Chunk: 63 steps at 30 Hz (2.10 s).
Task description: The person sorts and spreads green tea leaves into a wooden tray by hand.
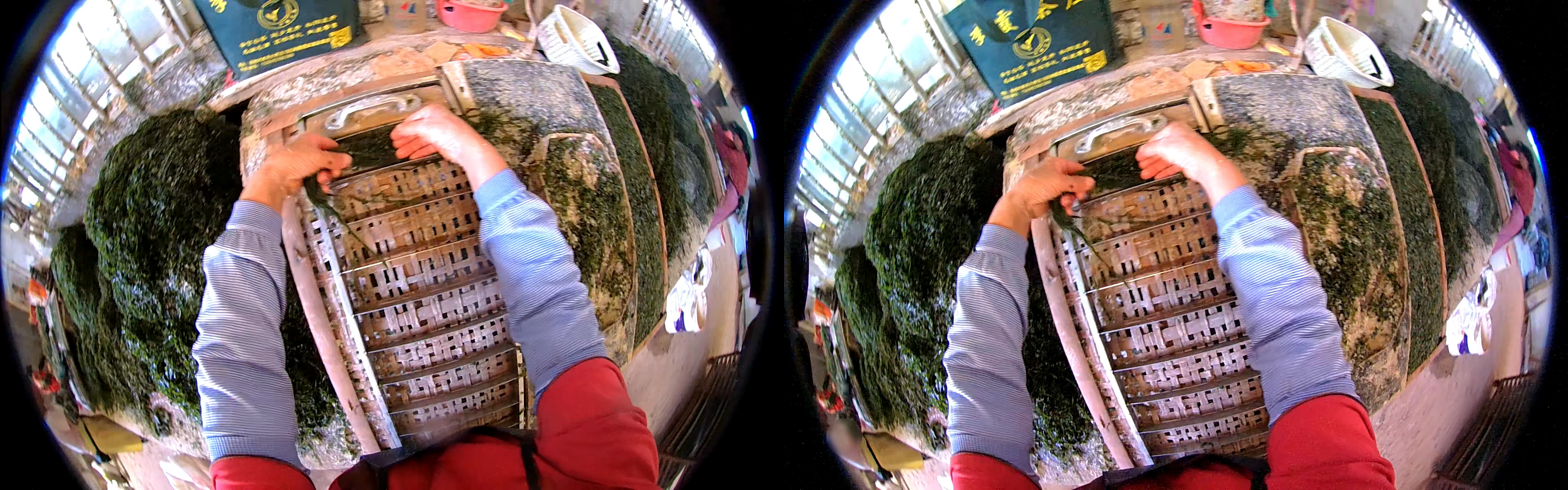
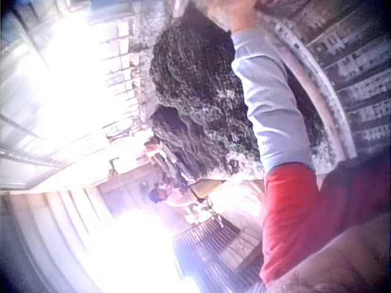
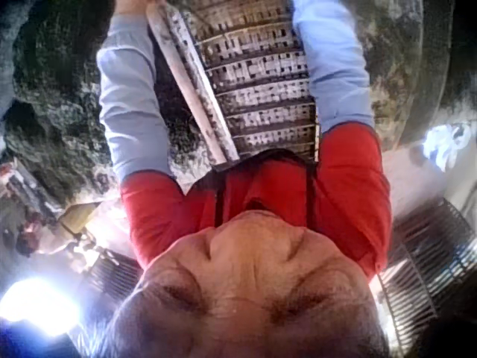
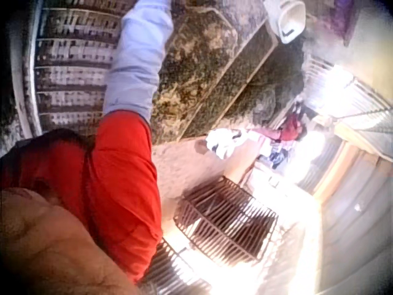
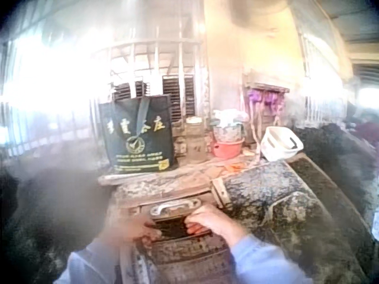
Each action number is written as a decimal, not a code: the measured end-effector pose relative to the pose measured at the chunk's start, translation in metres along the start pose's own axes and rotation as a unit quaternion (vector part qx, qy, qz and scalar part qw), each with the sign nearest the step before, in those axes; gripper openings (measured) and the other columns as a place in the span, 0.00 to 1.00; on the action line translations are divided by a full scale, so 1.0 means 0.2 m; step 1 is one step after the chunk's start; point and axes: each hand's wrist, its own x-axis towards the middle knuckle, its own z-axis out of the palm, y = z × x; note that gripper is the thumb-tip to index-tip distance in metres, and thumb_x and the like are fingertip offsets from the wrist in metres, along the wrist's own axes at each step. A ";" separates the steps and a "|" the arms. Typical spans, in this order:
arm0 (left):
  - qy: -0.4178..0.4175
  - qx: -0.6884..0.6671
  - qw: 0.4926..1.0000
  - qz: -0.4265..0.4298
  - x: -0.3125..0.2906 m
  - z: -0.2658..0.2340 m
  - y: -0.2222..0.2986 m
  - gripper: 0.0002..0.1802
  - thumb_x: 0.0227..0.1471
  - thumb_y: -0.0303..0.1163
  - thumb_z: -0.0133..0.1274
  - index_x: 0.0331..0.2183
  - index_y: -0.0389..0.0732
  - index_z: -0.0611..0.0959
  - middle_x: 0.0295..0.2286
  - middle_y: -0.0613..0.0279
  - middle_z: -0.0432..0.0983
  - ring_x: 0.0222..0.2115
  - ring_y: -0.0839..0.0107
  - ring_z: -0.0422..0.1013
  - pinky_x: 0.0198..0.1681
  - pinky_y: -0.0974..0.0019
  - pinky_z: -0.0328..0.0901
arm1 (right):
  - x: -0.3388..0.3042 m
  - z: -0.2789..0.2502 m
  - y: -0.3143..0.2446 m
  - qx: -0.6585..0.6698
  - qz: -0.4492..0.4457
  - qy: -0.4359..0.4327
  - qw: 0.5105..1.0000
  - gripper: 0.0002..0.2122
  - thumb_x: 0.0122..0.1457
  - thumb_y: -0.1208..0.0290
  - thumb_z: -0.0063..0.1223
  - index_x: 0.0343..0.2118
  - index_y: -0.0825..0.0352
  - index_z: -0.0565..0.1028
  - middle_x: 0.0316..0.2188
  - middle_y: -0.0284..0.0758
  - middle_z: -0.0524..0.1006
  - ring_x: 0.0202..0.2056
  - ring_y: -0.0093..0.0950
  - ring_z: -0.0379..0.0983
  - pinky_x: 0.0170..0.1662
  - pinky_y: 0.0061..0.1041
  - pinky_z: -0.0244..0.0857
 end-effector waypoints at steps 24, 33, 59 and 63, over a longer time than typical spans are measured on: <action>0.411 0.554 0.697 0.196 -0.10 0.44 -0.25 0.20 0.56 0.41 0.39 0.40 0.38 0.78 0.43 0.59 0.70 0.50 0.61 0.60 0.55 0.50 0.49 | -1.06 -0.54 0.19 -0.466 -0.154 0.397 0.776 0.13 0.49 0.62 0.58 0.37 0.63 0.77 0.42 0.39 0.74 0.36 0.28 0.74 0.42 0.27 0.70; 0.405 0.559 0.697 0.193 -0.07 0.46 -0.25 0.19 0.56 0.41 0.40 0.41 0.39 0.78 0.42 0.59 0.71 0.49 0.61 0.61 0.54 0.52 0.50 | -1.38 -0.59 0.59 -0.397 -0.162 0.453 0.782 0.12 0.42 0.72 0.62 0.33 0.61 0.75 0.31 0.38 0.71 0.32 0.39 0.70 0.36 0.35 0.66; 0.446 0.532 0.688 0.211 -0.10 0.44 -0.31 0.13 0.41 0.34 0.51 0.31 0.38 0.81 0.38 0.59 0.71 0.46 0.63 0.62 0.54 0.48 0.50 | -0.13 0.21 -0.26 -0.295 -0.319 0.088 0.896 0.13 0.50 0.67 0.59 0.39 0.61 0.77 0.40 0.36 0.75 0.41 0.27 0.71 0.47 0.28 0.64; 0.442 0.547 0.685 0.192 -0.12 0.44 -0.29 0.09 0.40 0.32 0.52 0.26 0.38 0.81 0.36 0.58 0.70 0.43 0.63 0.63 0.53 0.50 0.51 | -0.03 0.22 -0.11 -0.542 -0.329 0.125 0.763 0.08 0.47 0.68 0.59 0.32 0.57 0.79 0.33 0.37 0.72 0.39 0.38 0.68 0.46 0.36 0.63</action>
